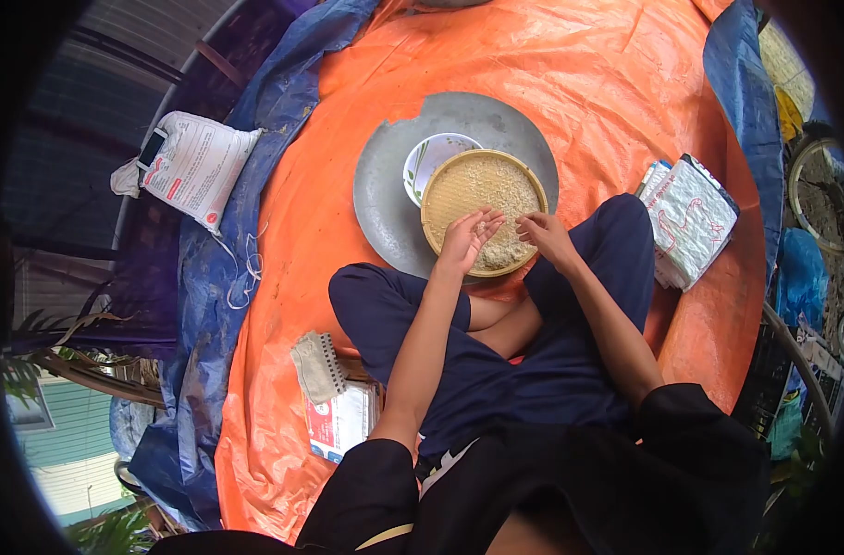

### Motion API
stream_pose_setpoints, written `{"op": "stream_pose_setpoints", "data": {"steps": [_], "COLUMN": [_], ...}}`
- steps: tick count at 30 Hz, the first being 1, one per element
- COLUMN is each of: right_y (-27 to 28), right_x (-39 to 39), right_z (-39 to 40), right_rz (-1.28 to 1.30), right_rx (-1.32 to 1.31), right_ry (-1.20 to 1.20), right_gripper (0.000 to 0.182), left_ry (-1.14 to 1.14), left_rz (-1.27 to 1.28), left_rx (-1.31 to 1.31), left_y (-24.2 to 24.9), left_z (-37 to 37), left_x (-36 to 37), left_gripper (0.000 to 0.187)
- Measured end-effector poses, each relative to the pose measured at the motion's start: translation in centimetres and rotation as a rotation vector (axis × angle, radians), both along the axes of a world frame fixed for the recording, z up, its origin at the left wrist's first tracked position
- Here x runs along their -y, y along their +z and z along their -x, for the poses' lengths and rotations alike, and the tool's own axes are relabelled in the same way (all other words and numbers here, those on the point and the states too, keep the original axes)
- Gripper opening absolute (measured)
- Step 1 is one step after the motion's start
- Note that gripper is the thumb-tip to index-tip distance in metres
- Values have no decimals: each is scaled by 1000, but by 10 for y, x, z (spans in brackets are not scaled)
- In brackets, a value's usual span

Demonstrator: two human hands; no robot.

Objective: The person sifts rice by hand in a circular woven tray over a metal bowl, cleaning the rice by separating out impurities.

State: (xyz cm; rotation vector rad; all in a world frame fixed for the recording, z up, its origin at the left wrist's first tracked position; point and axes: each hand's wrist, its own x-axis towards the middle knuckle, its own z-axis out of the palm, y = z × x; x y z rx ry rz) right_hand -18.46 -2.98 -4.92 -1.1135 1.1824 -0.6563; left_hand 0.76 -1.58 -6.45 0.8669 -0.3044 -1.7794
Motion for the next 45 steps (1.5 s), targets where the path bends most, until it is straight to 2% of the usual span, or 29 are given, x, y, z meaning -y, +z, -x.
{"op": "stream_pose_setpoints", "data": {"steps": [4, 8, 13, 19, 22, 26, 32, 35, 45], "right_y": [-10, -19, -32, -39, -42, -45, -41, -41, -46], "right_x": [12, 12, 11, 7, 7, 9, 7, 6, 7], "right_z": [-2, -15, -21, -23, -24, -25, -25, -24, -21], "right_rz": [-40, 38, 162, 191, 214, 193, 212, 210, 249], "right_rx": [-7, -17, -105, -79, -129, -89, -22, -27, 4], "right_ry": [-74, -58, 16, 18, 38, 46, 35, 23, 32], "right_gripper": [31, 30, 32, 31, 33, 34, 34, 34, 32], "left_ry": [10, -9, 34, 38, 3, 24, 46, 30, -60], "left_rz": [8, 22, 36, 62, 52, -13, -15, 81, 89], "left_rx": [94, 136, 144, 173, 208, 88, -60, -14, 127], "left_y": [20, 26, 21, 11, 3, 4, -4, -2, 8], "left_z": [2, -3, -9, -6, -4, -8, -12, -11, -9], "left_x": [-22, -38, -17, -5, -5, -3, -1, -4, -8], "left_gripper": [27, 25, 25, 27, 32, 44, 38, 37, 26]}}
